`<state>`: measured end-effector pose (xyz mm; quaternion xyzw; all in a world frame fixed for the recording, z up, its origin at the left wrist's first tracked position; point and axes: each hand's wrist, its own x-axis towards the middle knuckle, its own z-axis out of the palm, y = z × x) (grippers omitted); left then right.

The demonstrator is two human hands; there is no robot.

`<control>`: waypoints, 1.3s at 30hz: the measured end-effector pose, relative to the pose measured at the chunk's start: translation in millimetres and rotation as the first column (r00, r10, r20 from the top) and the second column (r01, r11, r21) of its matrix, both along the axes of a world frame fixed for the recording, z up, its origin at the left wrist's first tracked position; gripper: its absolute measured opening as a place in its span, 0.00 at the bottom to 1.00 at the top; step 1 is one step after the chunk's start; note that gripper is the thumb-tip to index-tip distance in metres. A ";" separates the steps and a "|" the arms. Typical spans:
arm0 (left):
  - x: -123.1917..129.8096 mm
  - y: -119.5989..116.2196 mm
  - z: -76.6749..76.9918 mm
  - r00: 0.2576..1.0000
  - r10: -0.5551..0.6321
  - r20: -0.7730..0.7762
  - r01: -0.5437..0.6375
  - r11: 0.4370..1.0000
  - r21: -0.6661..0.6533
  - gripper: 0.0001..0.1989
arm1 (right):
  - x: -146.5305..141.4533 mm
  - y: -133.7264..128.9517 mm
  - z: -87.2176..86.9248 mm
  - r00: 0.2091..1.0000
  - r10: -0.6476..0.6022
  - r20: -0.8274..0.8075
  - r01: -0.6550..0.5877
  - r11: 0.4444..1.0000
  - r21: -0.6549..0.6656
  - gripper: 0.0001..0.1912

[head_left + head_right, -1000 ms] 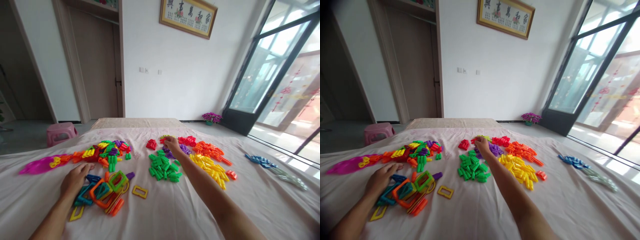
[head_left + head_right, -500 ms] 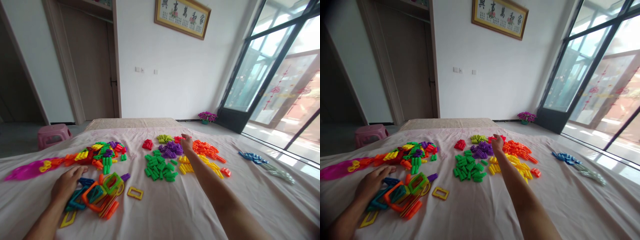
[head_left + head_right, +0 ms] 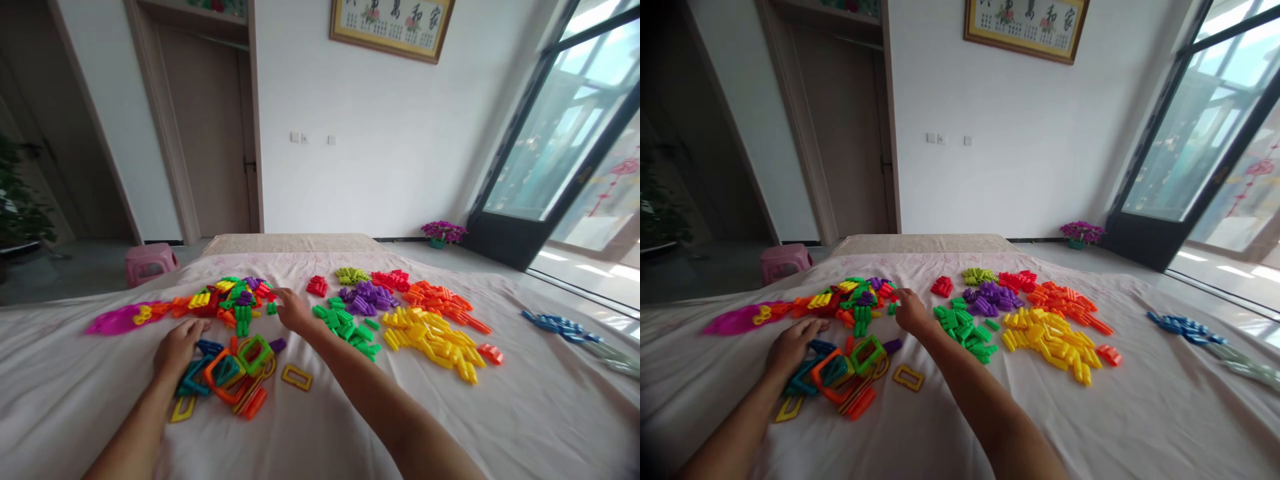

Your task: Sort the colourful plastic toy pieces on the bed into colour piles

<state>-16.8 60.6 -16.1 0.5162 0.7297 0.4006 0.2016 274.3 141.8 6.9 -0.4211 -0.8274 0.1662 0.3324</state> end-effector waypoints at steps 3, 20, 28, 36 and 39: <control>2.4 -1.5 2.4 1.000 0.004 0.001 -0.004 1.000 0.001 0.21 | -20.1 -0.1 -4.5 0.994 0.020 0.106 -0.020 1.000 0.004 0.33; 7.7 -6.0 9.5 1.000 0.014 -0.008 -0.014 1.000 -0.016 0.20 | -21.3 14.1 -1.4 0.917 -0.219 0.333 0.231 0.973 0.003 0.18; 4.3 -3.6 5.3 1.000 0.006 -0.014 -0.006 1.000 -0.009 0.21 | -3.9 5.2 3.8 0.851 -0.321 -0.416 0.163 0.914 -0.372 0.15; -7.1 3.3 -6.2 0.999 -0.033 -0.013 0.032 0.999 -0.008 0.22 | 69.1 -25.9 29.8 0.690 -0.273 -0.670 -0.052 0.905 -0.423 0.15; -13.7 8.3 -13.8 0.998 -0.036 -0.055 0.035 0.999 -0.015 0.21 | 111.2 -24.2 33.9 0.650 -0.369 -0.664 0.061 0.897 -0.439 0.15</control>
